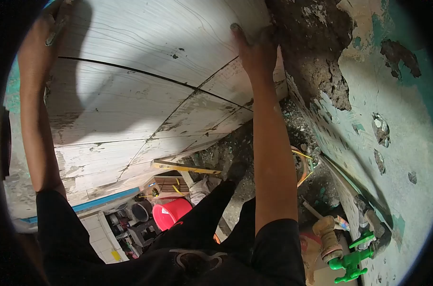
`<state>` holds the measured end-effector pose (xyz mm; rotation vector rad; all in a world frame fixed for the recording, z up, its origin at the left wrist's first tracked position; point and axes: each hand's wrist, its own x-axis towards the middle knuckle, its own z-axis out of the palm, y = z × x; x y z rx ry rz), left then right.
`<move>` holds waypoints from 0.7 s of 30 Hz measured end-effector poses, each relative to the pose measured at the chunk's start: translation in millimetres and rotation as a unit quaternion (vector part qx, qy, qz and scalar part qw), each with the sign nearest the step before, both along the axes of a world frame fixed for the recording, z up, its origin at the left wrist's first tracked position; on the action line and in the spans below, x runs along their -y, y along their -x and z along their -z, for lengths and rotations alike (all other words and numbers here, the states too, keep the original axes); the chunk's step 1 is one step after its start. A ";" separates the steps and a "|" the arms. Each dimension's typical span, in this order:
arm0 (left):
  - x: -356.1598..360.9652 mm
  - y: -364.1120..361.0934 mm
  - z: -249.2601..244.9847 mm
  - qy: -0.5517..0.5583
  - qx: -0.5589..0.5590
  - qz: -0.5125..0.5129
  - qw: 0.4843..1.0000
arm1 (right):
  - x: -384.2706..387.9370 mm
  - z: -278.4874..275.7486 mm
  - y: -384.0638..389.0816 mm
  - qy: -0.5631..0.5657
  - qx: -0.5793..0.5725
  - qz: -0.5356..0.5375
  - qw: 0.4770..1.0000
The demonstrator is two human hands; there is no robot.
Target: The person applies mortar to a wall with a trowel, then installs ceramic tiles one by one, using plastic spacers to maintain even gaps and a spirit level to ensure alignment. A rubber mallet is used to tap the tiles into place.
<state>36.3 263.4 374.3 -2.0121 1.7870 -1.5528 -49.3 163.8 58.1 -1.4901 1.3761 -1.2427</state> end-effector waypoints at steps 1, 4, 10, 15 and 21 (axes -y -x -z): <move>0.6 -1.3 1.1 0.006 0.006 -0.001 1.000 | -1.2 -1.6 0.0 0.006 -0.013 0.006 1.000; 3.0 -2.8 -1.4 0.008 0.009 -0.017 1.000 | -4.9 -8.1 2.6 -0.007 0.015 0.000 1.000; 3.6 -0.2 -0.2 0.007 0.017 -0.040 0.999 | -6.0 -18.1 7.8 -0.029 0.002 -0.013 0.999; 9.1 1.8 -8.7 -0.003 0.016 -0.087 0.996 | 2.4 -11.1 8.2 -0.027 0.011 -0.019 0.999; 16.0 -18.8 -4.6 0.016 0.079 0.063 0.995 | 0.7 -19.1 14.2 -0.054 0.003 -0.051 0.997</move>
